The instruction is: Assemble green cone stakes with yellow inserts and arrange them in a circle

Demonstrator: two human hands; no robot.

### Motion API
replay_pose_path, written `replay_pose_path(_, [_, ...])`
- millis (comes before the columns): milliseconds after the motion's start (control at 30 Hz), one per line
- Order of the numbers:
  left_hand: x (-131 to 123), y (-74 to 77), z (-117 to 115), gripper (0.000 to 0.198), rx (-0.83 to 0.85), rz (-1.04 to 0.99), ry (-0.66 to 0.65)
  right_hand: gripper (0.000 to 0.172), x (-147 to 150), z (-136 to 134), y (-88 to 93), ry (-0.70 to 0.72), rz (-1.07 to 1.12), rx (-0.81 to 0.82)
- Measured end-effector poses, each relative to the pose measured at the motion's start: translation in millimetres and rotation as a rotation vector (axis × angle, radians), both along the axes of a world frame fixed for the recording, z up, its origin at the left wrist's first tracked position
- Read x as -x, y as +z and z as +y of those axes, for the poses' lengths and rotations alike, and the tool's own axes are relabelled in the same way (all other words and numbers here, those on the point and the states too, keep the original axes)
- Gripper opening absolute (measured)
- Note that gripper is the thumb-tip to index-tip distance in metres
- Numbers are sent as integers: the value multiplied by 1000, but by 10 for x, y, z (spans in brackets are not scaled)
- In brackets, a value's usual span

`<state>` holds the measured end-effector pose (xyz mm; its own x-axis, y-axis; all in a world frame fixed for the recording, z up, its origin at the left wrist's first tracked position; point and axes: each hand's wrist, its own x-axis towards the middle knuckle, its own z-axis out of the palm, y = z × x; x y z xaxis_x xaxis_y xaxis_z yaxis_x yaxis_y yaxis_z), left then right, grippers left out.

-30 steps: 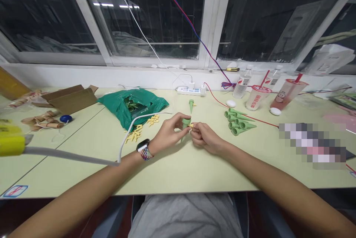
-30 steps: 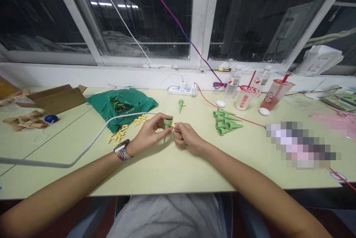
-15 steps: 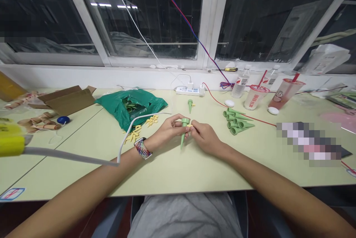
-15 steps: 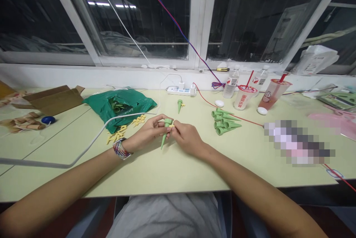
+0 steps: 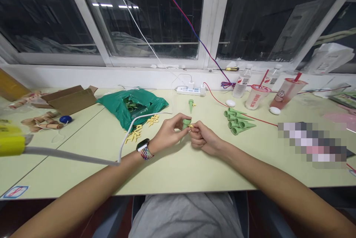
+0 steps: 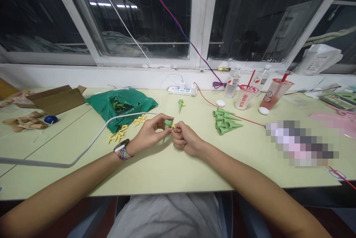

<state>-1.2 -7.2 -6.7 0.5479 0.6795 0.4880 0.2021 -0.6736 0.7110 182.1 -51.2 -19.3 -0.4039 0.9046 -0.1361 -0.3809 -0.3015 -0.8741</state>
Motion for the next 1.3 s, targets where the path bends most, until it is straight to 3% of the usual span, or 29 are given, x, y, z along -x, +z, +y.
replay_pose_path(133, [-13,-5,16,28,39,22,11,30,-43,47,-4,50,-18,53])
replay_pose_path(233, [-39,-19,47,36,268,-56,-27,30,-28,76,-63,-81,-134,-39])
replay_pose_path(367, [-51,-22,69,48,582,-170,-127,29,-50,90,-149,-234,-443,-370])
replay_pose_path(467, [-49,-18,68,51,709,-224,-184,32,-118,100,-180,-285,-739,-658])
replay_pose_path(533, [-46,-15,73,52,788,-260,-209,34,-162,117,-188,-315,-861,-731])
replay_pose_path(800, [-21,4,129,52,942,-304,-206,31,-190,150,-188,-299,-958,-840])
replay_pose_path(1033, [-50,-38,120,27,1161,-414,-264,30,-218,103,-139,-243,-1060,-872])
replay_pose_path(1100, [-51,-60,128,25,1177,-431,-279,29,-223,99,-135,-236,-1062,-871])
replay_pose_path(1300, [-52,-81,124,42,1093,-411,-212,32,-207,119,-164,-247,-984,-798])
